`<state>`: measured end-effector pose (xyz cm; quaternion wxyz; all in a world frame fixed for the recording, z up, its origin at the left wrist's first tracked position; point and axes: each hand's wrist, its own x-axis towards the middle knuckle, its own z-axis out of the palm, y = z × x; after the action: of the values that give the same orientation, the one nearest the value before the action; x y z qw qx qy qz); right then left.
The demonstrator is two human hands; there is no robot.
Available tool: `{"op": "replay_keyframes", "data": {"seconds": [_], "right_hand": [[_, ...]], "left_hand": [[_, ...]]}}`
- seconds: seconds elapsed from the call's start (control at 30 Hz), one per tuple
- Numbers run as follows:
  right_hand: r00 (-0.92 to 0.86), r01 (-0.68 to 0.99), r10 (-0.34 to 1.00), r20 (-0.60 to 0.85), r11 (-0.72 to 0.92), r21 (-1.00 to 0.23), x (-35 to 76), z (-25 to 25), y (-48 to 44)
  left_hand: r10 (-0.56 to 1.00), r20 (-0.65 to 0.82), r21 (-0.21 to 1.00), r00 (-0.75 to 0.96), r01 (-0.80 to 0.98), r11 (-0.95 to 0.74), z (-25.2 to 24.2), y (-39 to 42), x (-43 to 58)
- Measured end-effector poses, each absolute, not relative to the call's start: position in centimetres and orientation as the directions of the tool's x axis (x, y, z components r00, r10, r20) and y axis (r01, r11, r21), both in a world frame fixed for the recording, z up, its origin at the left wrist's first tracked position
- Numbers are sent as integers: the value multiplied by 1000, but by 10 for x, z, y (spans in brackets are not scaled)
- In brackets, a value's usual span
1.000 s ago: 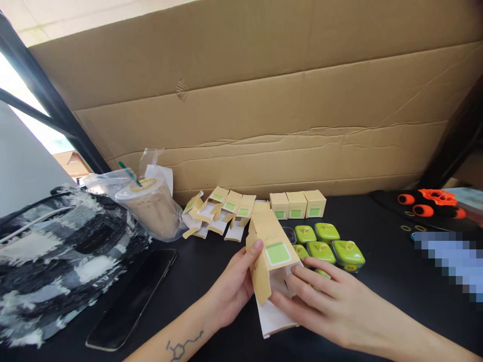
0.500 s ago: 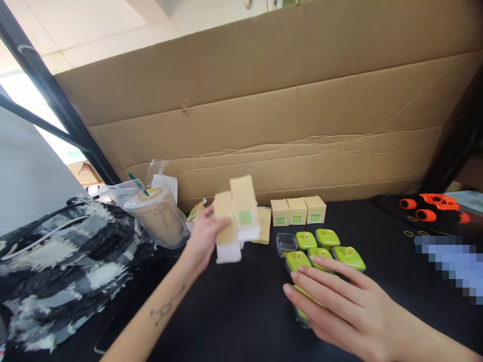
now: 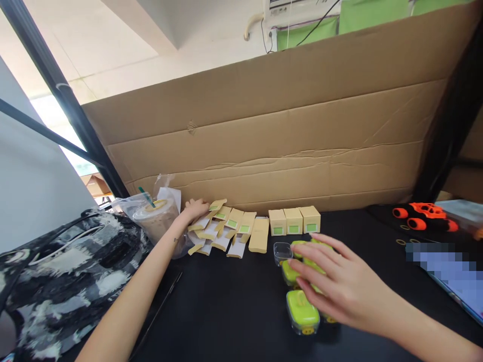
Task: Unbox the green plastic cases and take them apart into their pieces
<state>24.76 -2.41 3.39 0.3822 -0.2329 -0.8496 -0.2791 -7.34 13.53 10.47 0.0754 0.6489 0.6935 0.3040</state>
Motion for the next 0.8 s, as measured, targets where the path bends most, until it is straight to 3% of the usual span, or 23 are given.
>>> {"op": "replay_keyframes", "data": {"seconds": [0.13,0.23,0.37,0.53,0.73,0.8], "right_hand": [[-560,765,516,648,622,167,275,54,20],[-530,821,651,544,555,134,297,56,70],[-500,858,767,402,501,113,311,38,121],[-501,861,796,339,499,98,318,22,130],[-494,850,701,514,515,114,321,46,91],[-505,826,642,577,554,107,313,54,71]], "left_hand": [[970,201,565,-139,825,1,105,142,-78],[966,220,571,-137,821,-13,111,148,-79],[928,351,543,-122,834,-96,121,146,-69],[832,554,487,41,795,-363,112,102,-33],[735,605,467,306,612,-639,63,25,11],[661,638,401,394,563,-723,47,9,17]]}}
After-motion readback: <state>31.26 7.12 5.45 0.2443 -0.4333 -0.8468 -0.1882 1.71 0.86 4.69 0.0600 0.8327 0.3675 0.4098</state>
